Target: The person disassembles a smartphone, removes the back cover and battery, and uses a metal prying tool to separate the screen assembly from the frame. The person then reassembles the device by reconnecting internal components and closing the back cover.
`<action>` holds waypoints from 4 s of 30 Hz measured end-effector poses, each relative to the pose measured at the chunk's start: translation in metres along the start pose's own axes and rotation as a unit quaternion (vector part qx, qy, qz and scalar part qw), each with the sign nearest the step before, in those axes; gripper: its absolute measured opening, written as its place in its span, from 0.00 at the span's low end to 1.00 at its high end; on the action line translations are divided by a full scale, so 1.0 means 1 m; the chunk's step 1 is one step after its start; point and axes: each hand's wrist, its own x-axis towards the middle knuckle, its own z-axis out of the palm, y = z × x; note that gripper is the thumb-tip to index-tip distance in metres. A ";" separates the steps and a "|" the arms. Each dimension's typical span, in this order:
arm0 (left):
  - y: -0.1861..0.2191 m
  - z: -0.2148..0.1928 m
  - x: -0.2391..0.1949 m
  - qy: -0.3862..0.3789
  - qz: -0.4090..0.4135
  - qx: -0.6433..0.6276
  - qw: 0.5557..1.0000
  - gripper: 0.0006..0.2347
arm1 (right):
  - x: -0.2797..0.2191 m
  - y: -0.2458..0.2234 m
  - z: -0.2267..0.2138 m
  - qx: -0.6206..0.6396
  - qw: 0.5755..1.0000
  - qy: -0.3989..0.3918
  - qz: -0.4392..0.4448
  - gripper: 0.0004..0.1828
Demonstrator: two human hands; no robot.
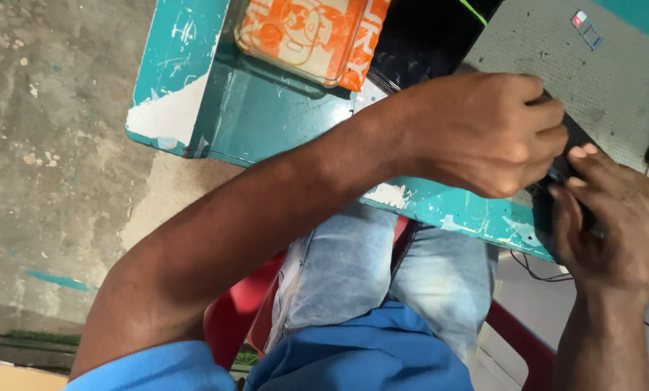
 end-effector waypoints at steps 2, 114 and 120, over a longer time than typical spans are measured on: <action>-0.001 0.002 0.001 0.007 0.000 0.013 1.000 0.08 | -0.005 0.006 0.002 -0.010 1.000 0.013 -0.017 0.10; 0.140 0.012 0.041 0.385 -0.571 -0.637 0.346 0.11 | 0.007 -0.010 -0.015 0.215 0.956 -0.025 0.197 0.20; 0.139 0.012 0.037 0.411 -0.551 -0.643 0.338 0.10 | 0.007 -0.007 -0.014 0.216 0.957 -0.026 0.192 0.19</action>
